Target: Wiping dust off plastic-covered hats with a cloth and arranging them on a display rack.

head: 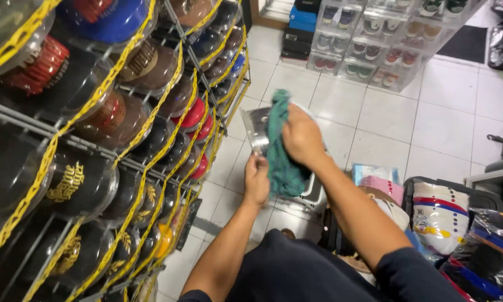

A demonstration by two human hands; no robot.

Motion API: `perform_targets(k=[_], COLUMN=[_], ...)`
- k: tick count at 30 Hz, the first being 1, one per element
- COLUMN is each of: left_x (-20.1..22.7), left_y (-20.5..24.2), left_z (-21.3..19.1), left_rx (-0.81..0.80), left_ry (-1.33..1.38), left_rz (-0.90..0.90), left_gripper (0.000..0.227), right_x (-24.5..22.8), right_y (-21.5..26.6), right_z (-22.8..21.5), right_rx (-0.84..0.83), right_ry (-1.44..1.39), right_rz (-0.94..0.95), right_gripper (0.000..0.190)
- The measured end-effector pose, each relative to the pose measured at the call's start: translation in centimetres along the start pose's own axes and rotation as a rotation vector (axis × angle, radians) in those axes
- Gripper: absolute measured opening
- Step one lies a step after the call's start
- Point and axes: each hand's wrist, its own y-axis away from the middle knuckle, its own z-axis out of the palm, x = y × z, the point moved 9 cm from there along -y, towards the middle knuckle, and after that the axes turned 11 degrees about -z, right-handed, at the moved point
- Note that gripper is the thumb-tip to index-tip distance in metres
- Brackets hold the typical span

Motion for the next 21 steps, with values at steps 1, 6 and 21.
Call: perform_targets(k=[1, 6, 21], left_x=[2.9, 11.8, 10.4], left_y=[0.1, 1.2, 3.3], left_z=[0.3, -0.1, -4.6], left_rx=[0.062, 0.009, -0.019], left_ry=[0.081, 0.548, 0.968], left_rz=[0.023, -0.043, -0.352], left_gripper=[0.052, 0.084, 0.057], right_x=[-4.1, -13.6, -14.0], right_y=[-0.2, 5.8, 15.1], right_z=[-1.9, 0.8, 8.4], right_rx=[0.082, 0.229, 0.459], right_ry=[0.059, 0.098, 0.048], right_rz=[-0.138, -0.509, -0.534], right_gripper=[0.047, 0.057, 0.065])
